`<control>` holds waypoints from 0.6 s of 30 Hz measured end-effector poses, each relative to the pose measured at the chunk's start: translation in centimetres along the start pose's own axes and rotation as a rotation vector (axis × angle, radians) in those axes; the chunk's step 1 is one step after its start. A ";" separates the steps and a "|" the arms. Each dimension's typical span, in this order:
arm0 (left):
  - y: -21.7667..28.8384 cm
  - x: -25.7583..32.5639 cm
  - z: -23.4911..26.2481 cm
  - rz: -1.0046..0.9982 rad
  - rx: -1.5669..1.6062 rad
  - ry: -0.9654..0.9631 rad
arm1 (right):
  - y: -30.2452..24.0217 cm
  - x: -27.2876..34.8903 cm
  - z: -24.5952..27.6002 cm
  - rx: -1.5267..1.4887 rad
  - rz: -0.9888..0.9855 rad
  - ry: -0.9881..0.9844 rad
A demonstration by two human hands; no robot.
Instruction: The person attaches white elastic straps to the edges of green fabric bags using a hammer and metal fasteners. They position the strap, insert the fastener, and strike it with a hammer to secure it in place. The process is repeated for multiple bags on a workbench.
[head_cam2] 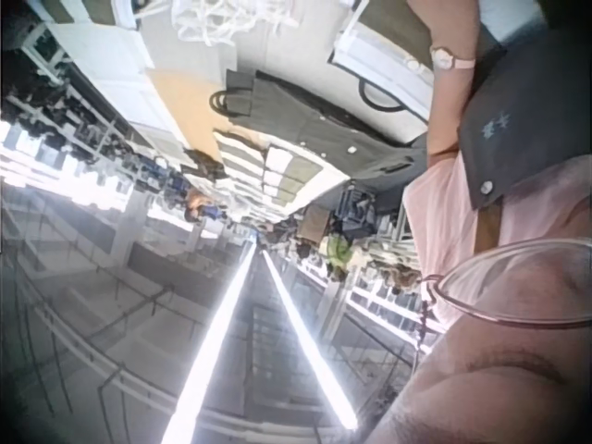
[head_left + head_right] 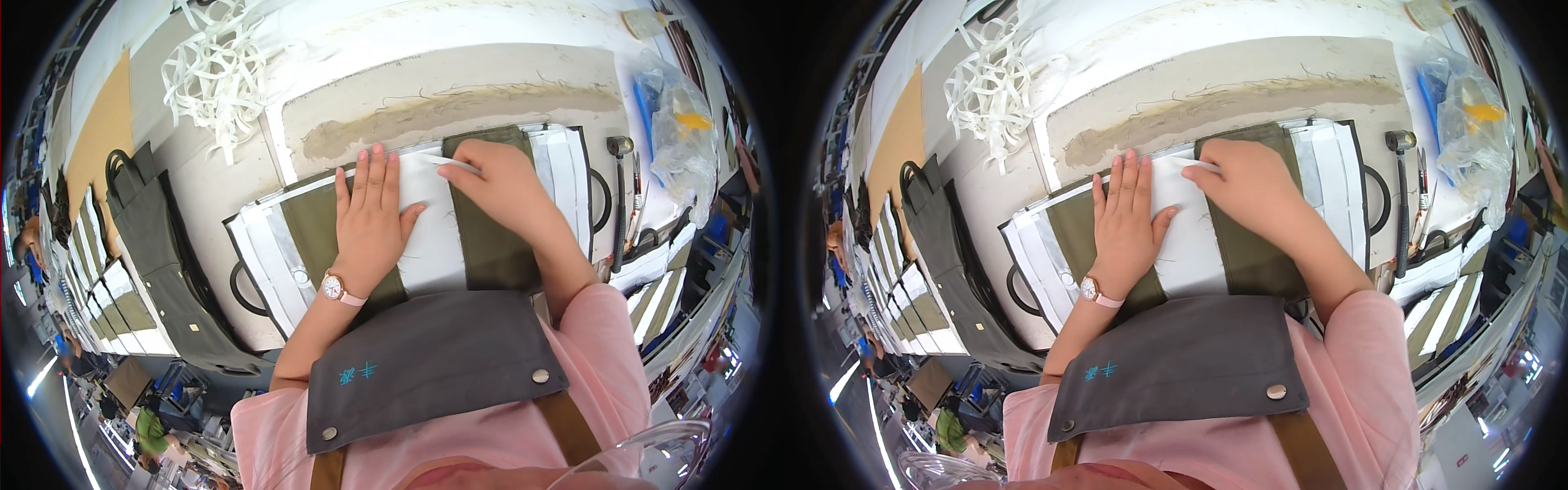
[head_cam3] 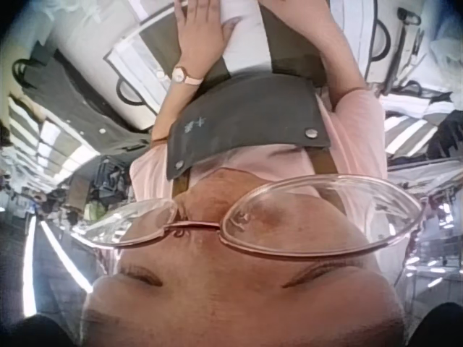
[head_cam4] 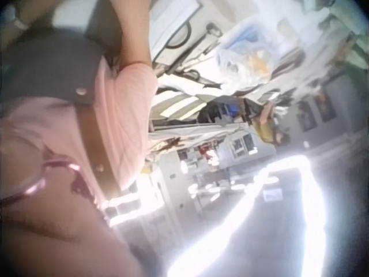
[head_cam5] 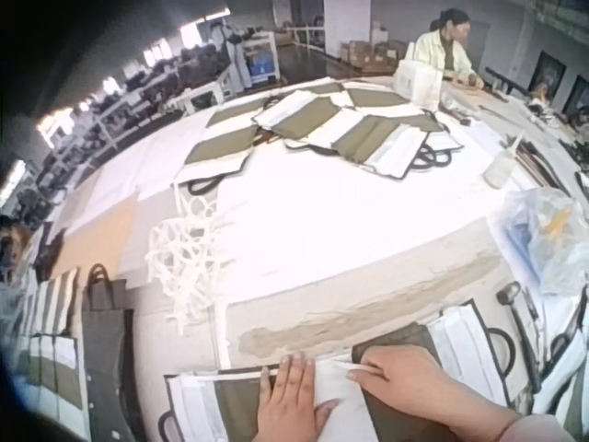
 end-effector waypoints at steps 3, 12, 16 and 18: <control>0.2 -0.1 0.0 0.005 -0.018 0.002 | 1.1 0.0 1.7 -0.099 -0.109 0.057; 0.5 -0.1 0.0 -0.028 -0.064 0.029 | 4.0 -1.4 0.3 0.071 -0.065 0.133; 0.7 -0.2 0.0 -0.012 -0.066 0.009 | 4.3 -1.5 0.2 0.084 -0.060 0.121; 0.7 -0.2 -0.2 -0.008 -0.072 0.002 | 4.5 -1.6 0.0 0.122 -0.053 0.125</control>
Point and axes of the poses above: each hand's wrist, its own x-axis away from the middle knuckle, its own z-axis out of the back of the hand, y = z × x, the point moved 2 cm from there along -x, towards the middle knuckle, and after that the axes turned 8 degrees about z, right-handed, at the moved point
